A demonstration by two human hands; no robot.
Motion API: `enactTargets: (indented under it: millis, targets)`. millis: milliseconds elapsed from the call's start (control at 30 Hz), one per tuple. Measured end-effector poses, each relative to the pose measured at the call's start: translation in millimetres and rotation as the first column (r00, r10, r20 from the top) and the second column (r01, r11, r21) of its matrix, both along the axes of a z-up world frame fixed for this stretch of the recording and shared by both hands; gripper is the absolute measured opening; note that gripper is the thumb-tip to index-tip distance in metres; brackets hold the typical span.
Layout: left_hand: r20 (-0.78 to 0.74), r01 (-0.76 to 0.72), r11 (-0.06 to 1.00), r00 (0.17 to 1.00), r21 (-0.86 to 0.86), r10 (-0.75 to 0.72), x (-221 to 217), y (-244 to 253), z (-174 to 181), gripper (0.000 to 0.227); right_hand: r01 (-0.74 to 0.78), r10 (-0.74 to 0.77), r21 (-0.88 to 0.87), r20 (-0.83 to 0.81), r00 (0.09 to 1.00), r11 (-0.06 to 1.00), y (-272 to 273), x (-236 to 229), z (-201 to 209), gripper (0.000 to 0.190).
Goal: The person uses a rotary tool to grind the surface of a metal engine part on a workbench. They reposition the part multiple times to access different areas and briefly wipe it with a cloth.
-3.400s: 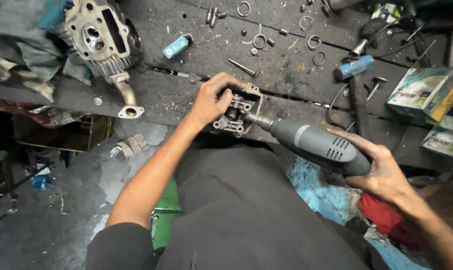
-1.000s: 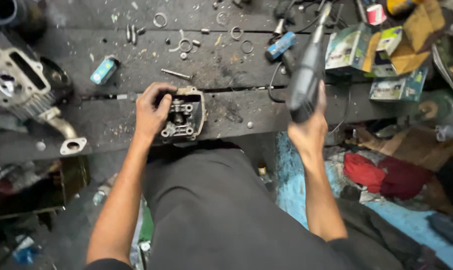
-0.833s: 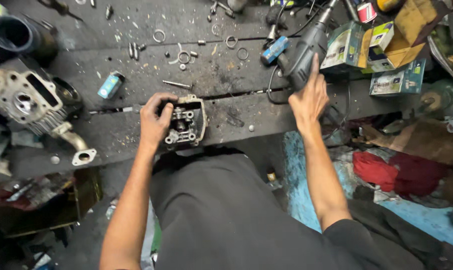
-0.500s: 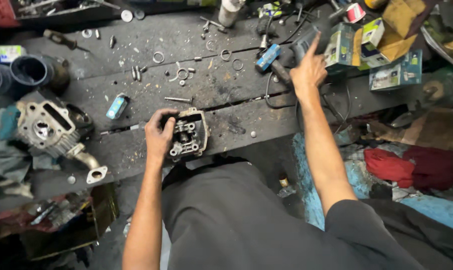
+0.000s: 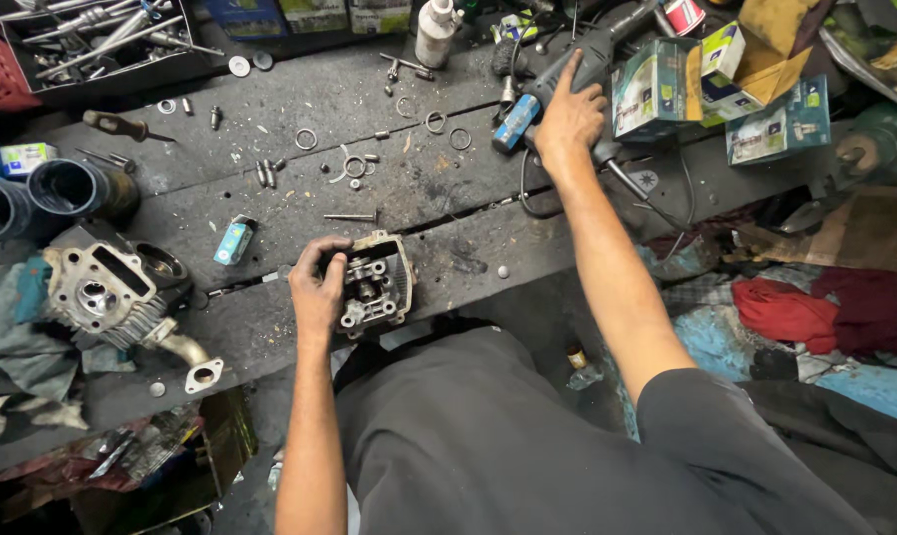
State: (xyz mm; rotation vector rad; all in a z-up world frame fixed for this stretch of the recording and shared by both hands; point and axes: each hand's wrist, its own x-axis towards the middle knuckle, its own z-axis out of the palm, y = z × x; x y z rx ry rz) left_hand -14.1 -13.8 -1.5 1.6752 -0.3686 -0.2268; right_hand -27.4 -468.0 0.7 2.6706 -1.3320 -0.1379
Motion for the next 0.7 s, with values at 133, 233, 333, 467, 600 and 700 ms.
enactTargets:
  millis: [133,233,333,467,600,700]
  targets:
    - [0.001,0.004,1.0,1.0,-0.007,-0.004,0,-1,0,0.013,-0.068,0.068,-0.014,-0.014,0.998,0.998,-7,-4,-3,0.135]
    - [-0.149,-0.004,0.999,0.989,-0.035,-0.001,-3,0,1,0.013,-0.055,0.057,0.035,-0.037,0.998,0.998,-13,-5,1,0.129]
    - [0.2,0.178,0.984,0.963,0.028,-0.18,5,9,5,0.038,-0.091,0.093,0.113,-0.014,0.996,0.989,-13,-10,12,0.138]
    - [0.151,0.156,0.983,0.974,0.098,-0.169,6,12,7,0.055,-0.295,0.301,0.149,-0.026,0.953,0.944,-4,-18,31,0.118]
    - [0.057,0.004,0.992,0.998,0.123,-0.012,-9,14,16,0.056,-0.56,0.537,0.133,0.178,0.825,0.818,31,-28,58,0.085]
    - [0.014,-0.196,0.968,0.98,0.159,0.197,-37,12,30,0.055,-0.652,0.552,0.089,0.453,0.7,0.753,77,-45,76,0.053]
